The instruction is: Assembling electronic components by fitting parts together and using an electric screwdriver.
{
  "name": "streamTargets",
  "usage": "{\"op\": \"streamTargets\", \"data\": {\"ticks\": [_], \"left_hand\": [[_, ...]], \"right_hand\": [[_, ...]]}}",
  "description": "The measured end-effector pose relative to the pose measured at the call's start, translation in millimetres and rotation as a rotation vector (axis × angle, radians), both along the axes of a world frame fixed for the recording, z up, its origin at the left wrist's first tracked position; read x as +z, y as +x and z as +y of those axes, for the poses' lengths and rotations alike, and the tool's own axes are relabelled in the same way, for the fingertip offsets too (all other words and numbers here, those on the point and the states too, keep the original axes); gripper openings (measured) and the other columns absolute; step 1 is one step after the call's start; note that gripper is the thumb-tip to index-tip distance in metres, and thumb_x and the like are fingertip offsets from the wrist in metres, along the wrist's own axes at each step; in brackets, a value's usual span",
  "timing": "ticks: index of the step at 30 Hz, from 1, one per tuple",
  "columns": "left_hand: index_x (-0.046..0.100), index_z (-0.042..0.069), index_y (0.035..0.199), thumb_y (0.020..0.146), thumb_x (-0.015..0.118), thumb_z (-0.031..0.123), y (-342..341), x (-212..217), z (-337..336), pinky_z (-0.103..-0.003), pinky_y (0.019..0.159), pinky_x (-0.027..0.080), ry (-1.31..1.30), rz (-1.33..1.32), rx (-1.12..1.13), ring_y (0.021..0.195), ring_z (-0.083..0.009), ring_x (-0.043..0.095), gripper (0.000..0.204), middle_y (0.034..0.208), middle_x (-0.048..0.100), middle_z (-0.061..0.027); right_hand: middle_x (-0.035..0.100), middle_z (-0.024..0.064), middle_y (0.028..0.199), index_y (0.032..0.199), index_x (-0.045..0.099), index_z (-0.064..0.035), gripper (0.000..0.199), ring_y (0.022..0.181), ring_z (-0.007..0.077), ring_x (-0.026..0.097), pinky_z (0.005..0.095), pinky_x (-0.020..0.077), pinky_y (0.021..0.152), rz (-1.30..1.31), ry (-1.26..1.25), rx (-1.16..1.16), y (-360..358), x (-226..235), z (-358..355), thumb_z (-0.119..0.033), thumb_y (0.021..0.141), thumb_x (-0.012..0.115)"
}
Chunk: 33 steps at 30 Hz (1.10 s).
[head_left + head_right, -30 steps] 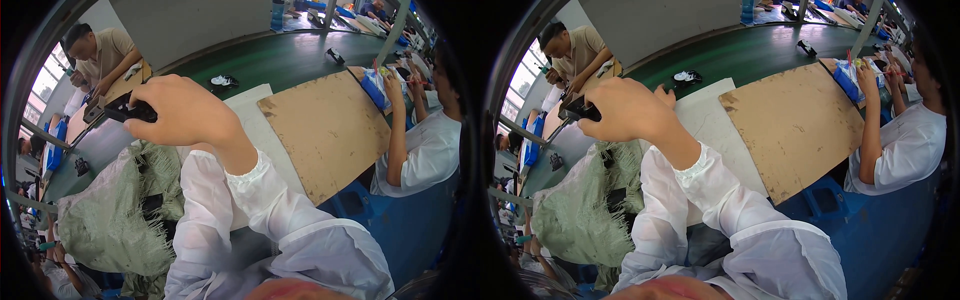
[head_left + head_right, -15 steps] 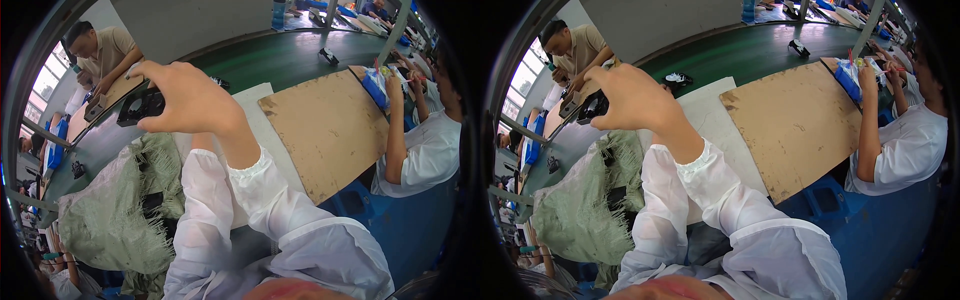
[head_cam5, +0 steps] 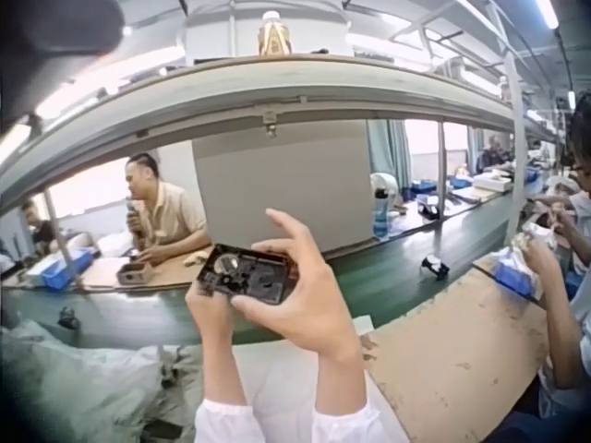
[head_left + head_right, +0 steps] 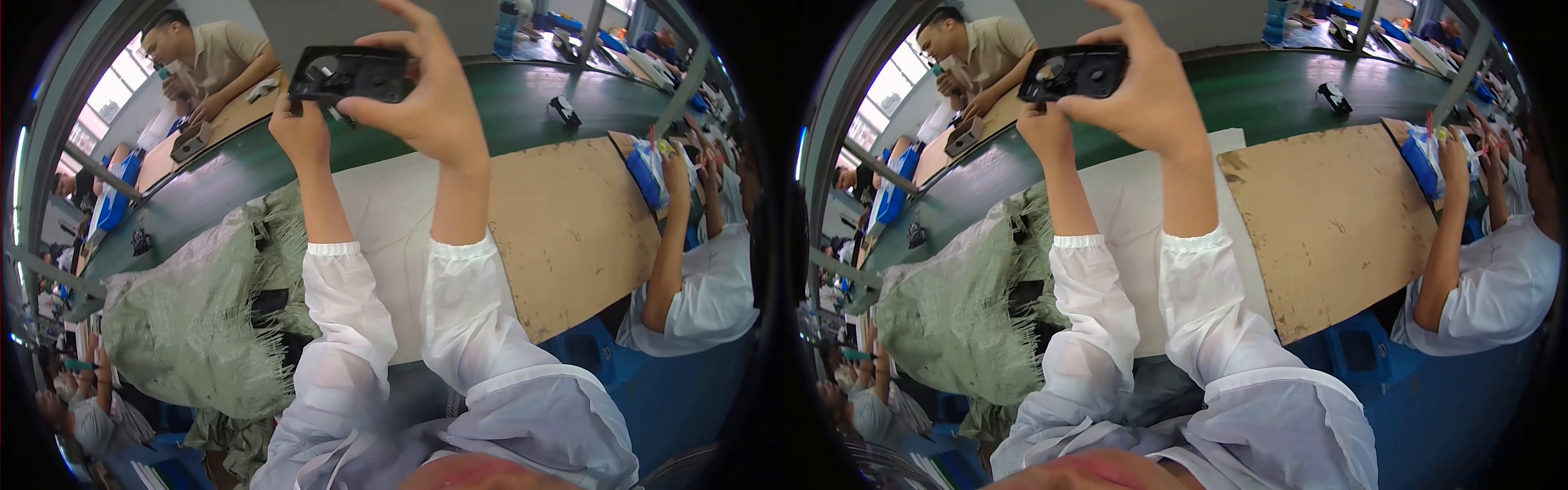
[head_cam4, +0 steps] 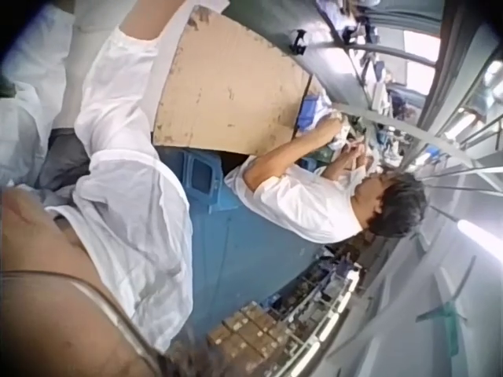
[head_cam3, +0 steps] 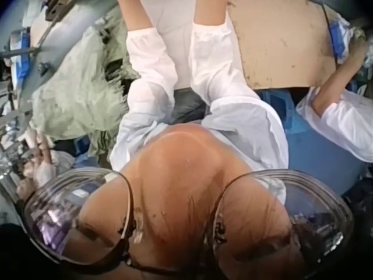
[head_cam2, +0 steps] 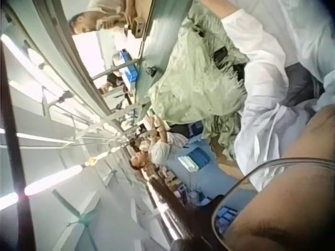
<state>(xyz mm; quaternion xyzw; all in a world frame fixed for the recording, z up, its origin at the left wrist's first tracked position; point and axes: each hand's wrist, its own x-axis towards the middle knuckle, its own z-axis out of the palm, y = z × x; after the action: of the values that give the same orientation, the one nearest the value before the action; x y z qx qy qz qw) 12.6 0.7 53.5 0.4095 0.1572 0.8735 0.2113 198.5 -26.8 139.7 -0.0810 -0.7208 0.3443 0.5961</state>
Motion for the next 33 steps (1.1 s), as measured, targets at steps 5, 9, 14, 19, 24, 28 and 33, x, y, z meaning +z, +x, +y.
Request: {"op": "streamTargets", "data": {"ticks": [5, 9, 14, 19, 24, 28, 33], "left_hand": [[0.063, 0.001, 0.109, 0.097, 0.06, 0.011, -10.2, 36.1, -40.5, -0.022, 0.069, 0.051, -0.166, 0.142, 0.449, 0.075, -0.0145, 0.065, 0.016, 0.092, 0.07, -0.0063], [0.064, 0.002, 0.102, 0.098, 0.059, 0.014, 1.3, 53.8, -69.0, -0.022, 0.067, 0.051, 0.011, 0.023, 0.249, 0.077, -0.0116, 0.064, 0.014, 0.093, 0.069, -0.0076], [0.065, 0.001, 0.101, 0.099, 0.058, 0.015, 0.3, 64.9, -82.7, -0.021, 0.065, 0.05, 0.013, -0.055, 0.194, 0.075, -0.0107, 0.064, 0.016, 0.091, 0.069, -0.007], [0.066, 0.001, 0.1, 0.098, 0.06, 0.017, 14.7, 76.4, -96.1, -0.018, 0.06, 0.048, -0.092, 0.026, 0.165, 0.068, -0.0079, 0.062, 0.017, 0.084, 0.069, -0.0044], [0.068, 0.001, 0.096, 0.097, 0.062, 0.018, 30.6, 86.7, -106.5, -0.016, 0.053, 0.042, -0.275, 0.073, 0.259, 0.06, -0.0044, 0.056, 0.018, 0.076, 0.066, -0.0018], [0.068, 0.001, 0.091, 0.096, 0.064, 0.018, 37.7, 91.6, -110.9, -0.015, 0.05, 0.036, -0.293, 0.071, 0.3, 0.057, -0.0024, 0.051, 0.019, 0.072, 0.064, -0.0006], [0.067, 0.0, 0.087, 0.095, 0.065, 0.017, 38.1, 90.9, -107.1, -0.015, 0.05, 0.033, -0.289, 0.098, 0.341, 0.056, -0.0016, 0.047, 0.019, 0.07, 0.063, 0.0001]], "right_hand": [[0.066, 0.0147, 0.111, 0.139, 0.047, -0.0094, 0.071, 0.092, 0.0211, 0.062, 0.0295, 0.0489, 0.085, 0.029, -0.036, 0.139, 2.6, 1.7, 4.7, -0.015, 0.075, 0.076], [0.064, 0.0158, 0.114, 0.141, 0.044, -0.0078, 0.069, 0.094, 0.0212, 0.061, 0.0293, 0.048, 0.086, 0.052, -0.061, 0.207, -0.6, 1.1, 7.6, -0.014, 0.079, 0.073], [0.063, 0.0171, 0.117, 0.143, 0.041, -0.0058, 0.067, 0.096, 0.0213, 0.06, 0.029, 0.0469, 0.088, 0.067, -0.096, 0.292, -6.9, 1.3, 7.9, -0.012, 0.083, 0.069], [0.061, 0.0184, 0.12, 0.145, 0.037, -0.0038, 0.064, 0.099, 0.0214, 0.059, 0.0287, 0.0458, 0.09, 0.086, -0.127, 0.357, -11.9, 0.1, 7.9, -0.01, 0.088, 0.065], [0.059, 0.0198, 0.123, 0.147, 0.034, -0.0018, 0.062, 0.101, 0.0215, 0.058, 0.0285, 0.0446, 0.092, 0.107, -0.157, 0.422, -15.7, -1.0, 4.2, -0.009, 0.092, 0.061], [0.059, 0.0194, 0.123, 0.147, 0.034, -0.0013, 0.061, 0.102, 0.0219, 0.058, 0.0288, 0.0445, 0.092, 0.075, -0.134, 0.425, -23.0, -1.4, 0.4, -0.009, 0.093, 0.06], [0.059, 0.0192, 0.123, 0.147, 0.035, -0.0012, 0.06, 0.103, 0.0222, 0.058, 0.0293, 0.0445, 0.092, 0.055, -0.117, 0.433, -26.4, -1.5, -0.7, -0.009, 0.093, 0.06]]}}
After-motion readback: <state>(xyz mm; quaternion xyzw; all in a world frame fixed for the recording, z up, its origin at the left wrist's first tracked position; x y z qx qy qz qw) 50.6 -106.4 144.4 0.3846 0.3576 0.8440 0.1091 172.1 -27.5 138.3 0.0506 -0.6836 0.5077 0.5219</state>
